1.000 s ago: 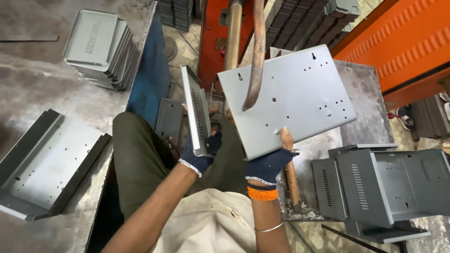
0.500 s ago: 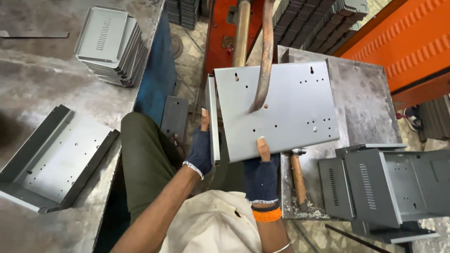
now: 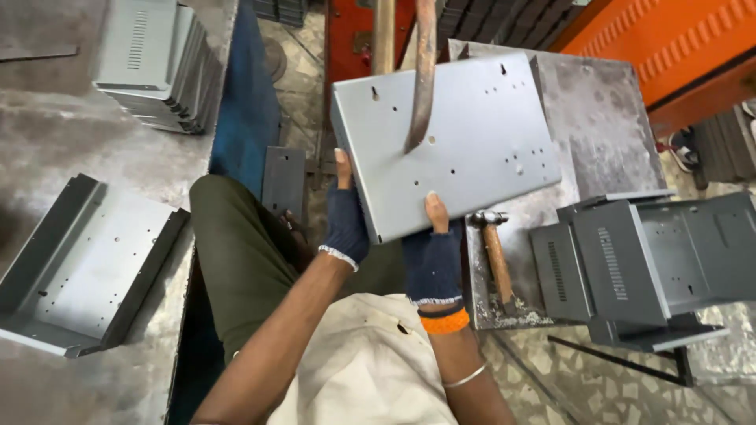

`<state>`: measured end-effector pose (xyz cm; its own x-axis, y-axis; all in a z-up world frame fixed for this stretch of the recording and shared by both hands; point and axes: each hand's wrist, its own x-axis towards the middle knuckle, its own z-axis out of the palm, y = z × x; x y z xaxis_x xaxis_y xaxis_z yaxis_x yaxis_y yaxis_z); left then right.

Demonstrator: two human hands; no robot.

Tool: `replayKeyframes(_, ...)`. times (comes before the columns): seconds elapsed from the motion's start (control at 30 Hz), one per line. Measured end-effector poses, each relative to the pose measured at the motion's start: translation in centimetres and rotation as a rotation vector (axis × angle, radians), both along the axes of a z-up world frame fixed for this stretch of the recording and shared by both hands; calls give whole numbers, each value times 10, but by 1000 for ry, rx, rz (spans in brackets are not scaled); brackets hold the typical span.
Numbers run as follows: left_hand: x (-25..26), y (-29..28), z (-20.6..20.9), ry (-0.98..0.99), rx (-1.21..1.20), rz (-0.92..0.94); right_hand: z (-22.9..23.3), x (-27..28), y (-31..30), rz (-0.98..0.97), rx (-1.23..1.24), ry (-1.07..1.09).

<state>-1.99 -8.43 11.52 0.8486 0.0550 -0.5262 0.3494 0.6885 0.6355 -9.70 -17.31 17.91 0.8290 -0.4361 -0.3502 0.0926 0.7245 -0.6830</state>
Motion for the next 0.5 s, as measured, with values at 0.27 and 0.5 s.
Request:
replayKeyframes(0.27, -11, 20, -26, -917, 126, -337, 18, 16, -22, 117, -333, 15)
replayKeyframes(0.5, 46, 6, -9, -1077, 487, -285, 12, 71, -37, -48, -8, -46)
